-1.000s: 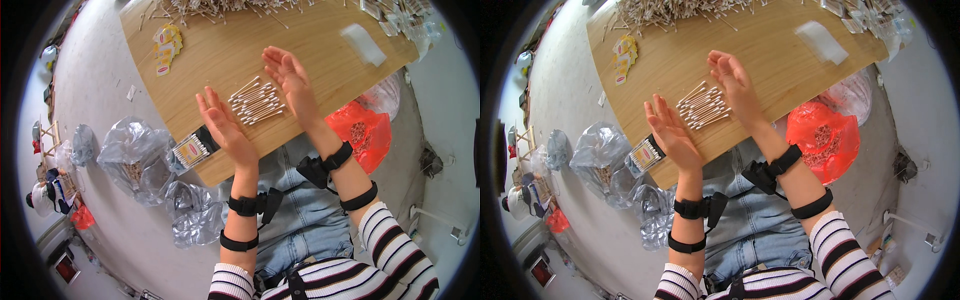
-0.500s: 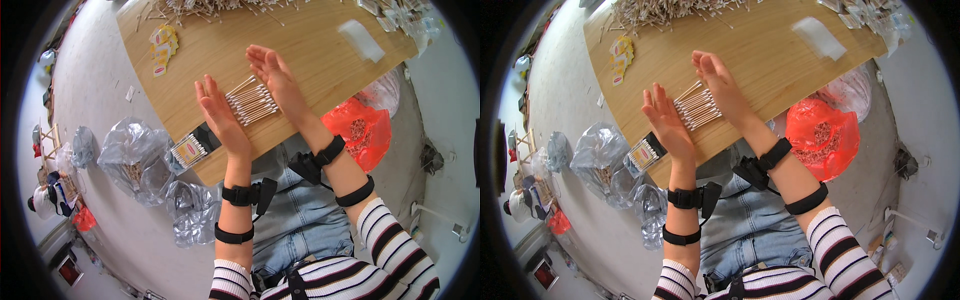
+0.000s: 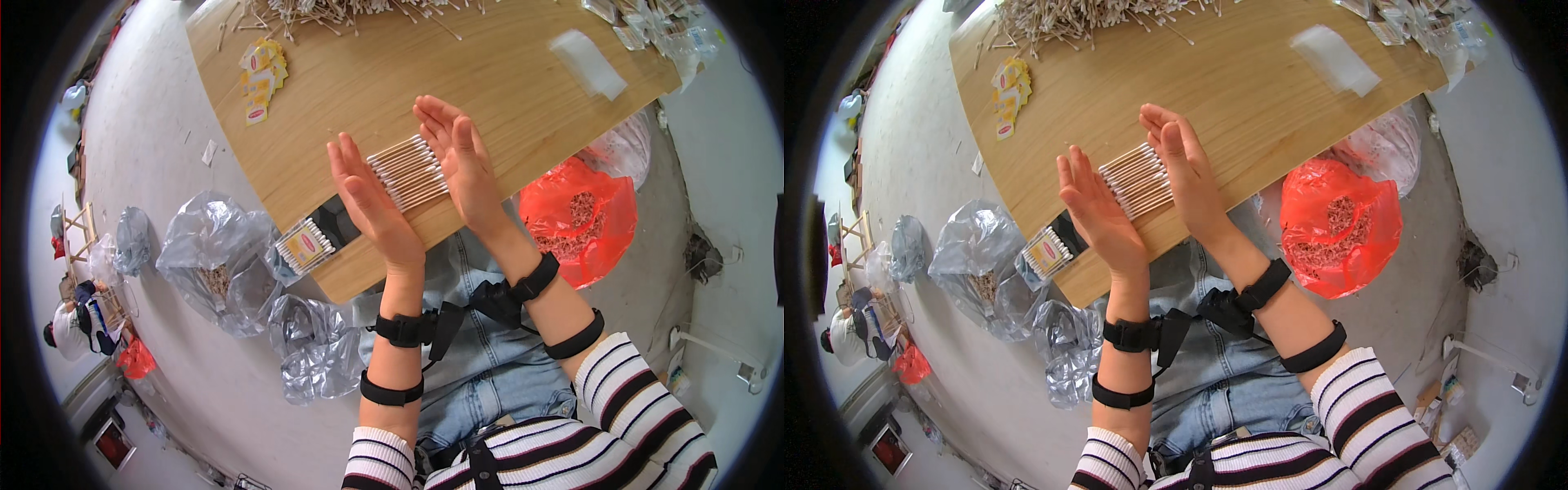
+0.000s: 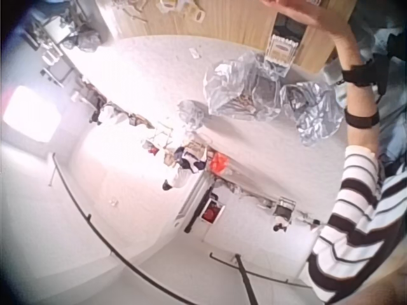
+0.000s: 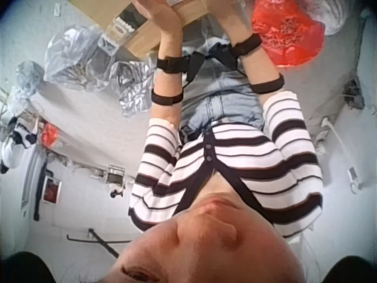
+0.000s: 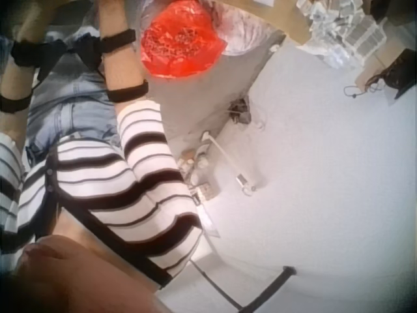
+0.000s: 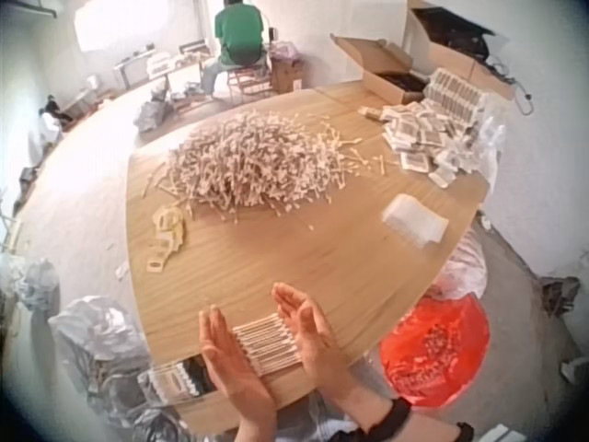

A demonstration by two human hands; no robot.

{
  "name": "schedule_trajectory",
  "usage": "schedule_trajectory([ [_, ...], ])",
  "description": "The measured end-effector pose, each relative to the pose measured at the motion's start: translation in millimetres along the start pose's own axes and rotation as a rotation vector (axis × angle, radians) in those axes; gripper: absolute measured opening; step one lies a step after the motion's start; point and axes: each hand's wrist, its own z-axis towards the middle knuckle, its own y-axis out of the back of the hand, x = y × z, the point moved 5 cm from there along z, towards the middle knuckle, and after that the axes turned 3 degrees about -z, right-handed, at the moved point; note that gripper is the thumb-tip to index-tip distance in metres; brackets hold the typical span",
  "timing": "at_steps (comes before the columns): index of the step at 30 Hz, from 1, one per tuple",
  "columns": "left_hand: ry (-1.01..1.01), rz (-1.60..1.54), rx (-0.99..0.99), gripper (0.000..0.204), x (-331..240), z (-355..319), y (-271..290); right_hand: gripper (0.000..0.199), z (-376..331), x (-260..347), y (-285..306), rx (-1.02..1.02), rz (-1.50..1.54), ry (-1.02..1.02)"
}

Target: Sorting cotton swabs into groups and placing them into small plastic bags with labels.

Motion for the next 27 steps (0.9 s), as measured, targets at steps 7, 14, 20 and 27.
schedule_trajectory([
  [7,-0.049,-0.017,-0.067,0.076,0.1,5.1,7.8,0.080,8.0,0.2,-1.8,-0.040,-0.009,0.016],
  [14,0.014,-0.033,-0.045,0.076,-0.7,7.6,10.1,0.077,10.7,1.2,-2.8,0.021,0.004,-0.020],
  [20,-0.004,0.004,-0.018,0.074,1.4,6.9,5.7,0.077,9.2,-0.6,-5.2,0.027,0.046,-0.024],
  [27,-0.362,1.170,0.343,0.089,-7.7,-12.7,-5.1,0.056,5.6,11.9,22.6,-0.005,-0.173,0.042],
])
